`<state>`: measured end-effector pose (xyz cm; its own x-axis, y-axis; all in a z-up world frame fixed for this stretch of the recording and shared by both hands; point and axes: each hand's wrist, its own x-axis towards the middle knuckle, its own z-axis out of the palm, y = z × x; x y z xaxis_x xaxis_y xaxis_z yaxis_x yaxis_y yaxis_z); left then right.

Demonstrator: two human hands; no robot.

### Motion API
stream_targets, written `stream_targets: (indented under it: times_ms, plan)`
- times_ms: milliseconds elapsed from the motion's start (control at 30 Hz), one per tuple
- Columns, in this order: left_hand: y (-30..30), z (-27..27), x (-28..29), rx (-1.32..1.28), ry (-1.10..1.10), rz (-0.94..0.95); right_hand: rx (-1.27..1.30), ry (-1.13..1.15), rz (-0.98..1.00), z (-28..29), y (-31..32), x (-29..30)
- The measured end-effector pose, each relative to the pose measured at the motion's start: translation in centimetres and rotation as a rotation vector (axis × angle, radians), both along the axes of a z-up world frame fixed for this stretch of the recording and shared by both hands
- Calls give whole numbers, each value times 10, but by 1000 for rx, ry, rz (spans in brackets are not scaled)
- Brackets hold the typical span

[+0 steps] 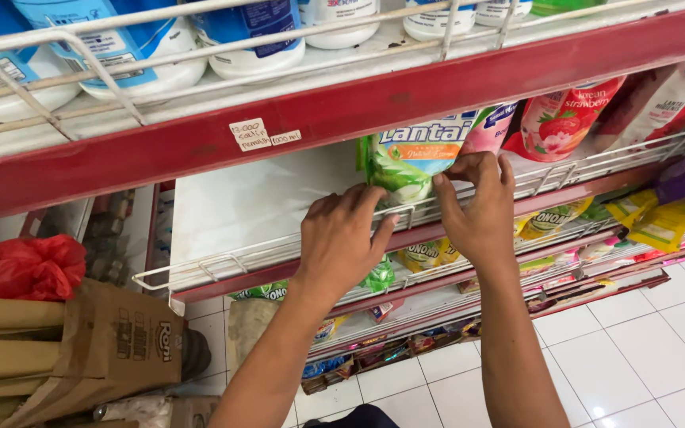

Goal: The person wipes the front edges and surfaces of store shelves using a cloth and a spray bottle. They then pick up packets of floor cleaner from a cardboard box, wipe them with the cloth, and place them onto the shelf.

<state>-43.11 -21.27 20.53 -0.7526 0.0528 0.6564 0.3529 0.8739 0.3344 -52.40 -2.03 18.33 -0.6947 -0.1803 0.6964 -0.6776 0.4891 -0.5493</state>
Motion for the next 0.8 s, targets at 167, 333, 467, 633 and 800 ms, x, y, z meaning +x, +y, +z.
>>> stream_targets:
  times_ms: [167, 333, 467, 633, 800]
  plan:
    - [0, -1, -1, -149, -172, 32, 58, 13, -93, -3, -4, 10]
    - [0, 4, -1, -227, -190, 44, 30, 33, -124, 0, -12, 17]
    - [-1, 13, 10, -173, -44, -5, -8, 69, -177, 3, -20, 18]
    - [-1, 8, 26, 123, 165, -314, -483, -58, -53, -35, 2, 49]
    - [40, -56, 36, 301, 2, -906, -902, -385, -128, -129, 58, 123]
